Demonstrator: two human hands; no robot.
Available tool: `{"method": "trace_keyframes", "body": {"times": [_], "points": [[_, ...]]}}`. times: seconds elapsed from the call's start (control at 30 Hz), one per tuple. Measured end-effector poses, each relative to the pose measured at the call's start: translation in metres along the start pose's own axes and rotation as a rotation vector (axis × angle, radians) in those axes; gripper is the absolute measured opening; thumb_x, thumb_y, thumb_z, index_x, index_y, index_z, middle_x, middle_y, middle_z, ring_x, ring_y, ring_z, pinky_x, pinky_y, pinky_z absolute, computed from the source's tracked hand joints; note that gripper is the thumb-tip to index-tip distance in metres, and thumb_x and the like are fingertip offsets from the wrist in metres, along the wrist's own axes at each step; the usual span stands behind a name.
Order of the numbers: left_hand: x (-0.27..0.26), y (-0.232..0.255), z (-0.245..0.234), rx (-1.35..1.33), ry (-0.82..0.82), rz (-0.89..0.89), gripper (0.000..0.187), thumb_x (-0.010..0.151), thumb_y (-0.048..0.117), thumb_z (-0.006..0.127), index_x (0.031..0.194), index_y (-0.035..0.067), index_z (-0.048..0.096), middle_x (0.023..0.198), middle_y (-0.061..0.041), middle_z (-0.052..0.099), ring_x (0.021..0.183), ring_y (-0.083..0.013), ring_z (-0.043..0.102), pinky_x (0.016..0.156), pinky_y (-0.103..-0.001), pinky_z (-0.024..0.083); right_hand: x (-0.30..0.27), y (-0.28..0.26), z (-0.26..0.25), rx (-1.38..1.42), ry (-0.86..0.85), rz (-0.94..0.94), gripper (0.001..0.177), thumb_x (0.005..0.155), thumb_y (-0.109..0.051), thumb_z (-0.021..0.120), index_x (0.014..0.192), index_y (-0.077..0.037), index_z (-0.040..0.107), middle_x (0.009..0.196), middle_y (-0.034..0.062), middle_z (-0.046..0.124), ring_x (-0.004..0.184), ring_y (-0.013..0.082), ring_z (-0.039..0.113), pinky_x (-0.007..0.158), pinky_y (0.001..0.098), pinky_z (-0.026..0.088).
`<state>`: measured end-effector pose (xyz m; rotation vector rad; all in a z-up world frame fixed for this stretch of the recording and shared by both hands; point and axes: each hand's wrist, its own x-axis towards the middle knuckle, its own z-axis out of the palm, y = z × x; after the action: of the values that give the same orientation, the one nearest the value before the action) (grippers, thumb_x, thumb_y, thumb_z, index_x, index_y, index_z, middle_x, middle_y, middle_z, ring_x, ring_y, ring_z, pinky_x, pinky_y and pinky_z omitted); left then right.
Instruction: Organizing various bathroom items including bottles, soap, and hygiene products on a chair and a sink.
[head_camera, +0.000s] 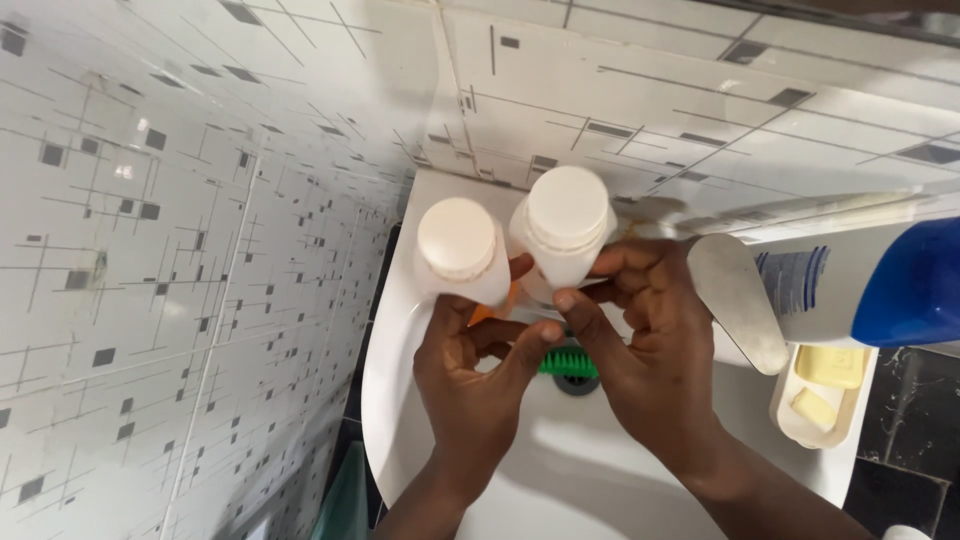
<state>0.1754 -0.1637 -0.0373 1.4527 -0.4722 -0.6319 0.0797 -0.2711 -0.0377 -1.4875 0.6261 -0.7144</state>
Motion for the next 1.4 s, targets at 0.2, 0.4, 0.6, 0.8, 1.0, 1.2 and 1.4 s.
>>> {"method": "trace_keyframes", "body": {"times": [0.2, 0.4, 0.6, 0.8, 1.0, 1.2, 1.4], "points": [[0.007, -0.005, 0.001, -0.033, 0.055, -0.002, 0.057, 0.084, 0.001, 0.081, 0.131, -0.005, 0.049, 0.113, -0.012, 0.067, 0.069, -0.0103, 0.067, 0.058, -0.024, 0.059, -0.007, -0.012, 0.005, -0.440, -0.069, 0.009, 0.017, 0.099, -0.005, 0.068, 0.114, -0.003, 0.073, 0.098, 0.0081, 0.081, 0.083, 0.0117, 0.079, 0.071, 0.0275, 0.064], [0.011, -0.005, -0.004, -0.031, 0.173, -0.059, 0.048, 0.081, -0.005, 0.077, 0.124, -0.006, 0.055, 0.108, -0.010, 0.069, 0.059, -0.0073, 0.061, 0.045, -0.022, 0.054, -0.008, -0.031, 0.018, -0.580, -0.105, -0.377, 0.027, 0.089, 0.008, 0.066, 0.115, -0.001, 0.070, 0.108, 0.0151, 0.077, 0.086, 0.0205, 0.076, 0.067, 0.0280, 0.060], [0.004, -0.027, -0.007, -0.079, 0.168, 0.014, 0.049, 0.078, -0.010, 0.073, 0.125, -0.007, 0.056, 0.094, -0.009, 0.070, 0.059, -0.0055, 0.058, 0.046, -0.020, 0.047, -0.017, -0.046, 0.001, -0.560, -0.112, -0.391, 0.030, 0.090, 0.011, 0.065, 0.117, -0.001, 0.071, 0.096, 0.0111, 0.077, 0.080, 0.0158, 0.077, 0.066, 0.0270, 0.059], [-0.007, -0.048, -0.003, 0.220, 0.155, 0.211, 0.036, 0.078, -0.004, 0.084, 0.109, -0.006, 0.065, 0.079, -0.004, 0.068, 0.058, -0.0034, 0.053, 0.050, -0.021, 0.041, -0.031, -0.066, -0.057, -0.437, -0.195, -0.338, 0.028, 0.082, 0.012, 0.062, 0.110, 0.006, 0.067, 0.102, 0.0196, 0.081, 0.066, 0.0107, 0.073, 0.055, 0.0233, 0.057], [-0.030, -0.036, 0.030, 0.429, 0.211, 0.208, 0.038, 0.074, 0.000, 0.083, 0.106, -0.005, 0.064, 0.073, -0.004, 0.072, 0.055, -0.0045, 0.060, 0.048, -0.020, 0.046, -0.055, -0.059, -0.127, -0.471, 0.128, -0.573, 0.018, 0.095, 0.011, 0.044, 0.108, 0.006, 0.055, 0.096, 0.0239, 0.070, 0.086, 0.0324, 0.077, 0.069, 0.0332, 0.064], [-0.040, -0.013, 0.057, 0.625, 0.311, 0.416, 0.045, 0.077, -0.003, 0.084, 0.115, -0.011, 0.059, 0.093, -0.014, 0.074, 0.067, -0.0128, 0.071, 0.053, -0.023, 0.058, -0.066, -0.034, -0.162, -0.633, 0.364, -0.599, 0.029, 0.113, -0.016, 0.065, 0.131, 0.003, 0.054, 0.124, 0.0212, 0.067, 0.115, 0.0262, 0.064, 0.097, 0.0319, 0.053], [-0.034, 0.009, 0.092, 0.508, 0.254, 0.503, 0.049, 0.089, -0.009, 0.081, 0.126, -0.014, 0.051, 0.110, -0.019, 0.071, 0.082, -0.0176, 0.076, 0.067, -0.027, 0.061, -0.039, -0.031, -0.169, -0.574, 0.210, -0.353, 0.078, 0.101, -0.037, 0.078, 0.156, -0.009, 0.031, 0.156, 0.0145, 0.045, 0.145, 0.0281, 0.051, 0.109, 0.0369, 0.055]]}}
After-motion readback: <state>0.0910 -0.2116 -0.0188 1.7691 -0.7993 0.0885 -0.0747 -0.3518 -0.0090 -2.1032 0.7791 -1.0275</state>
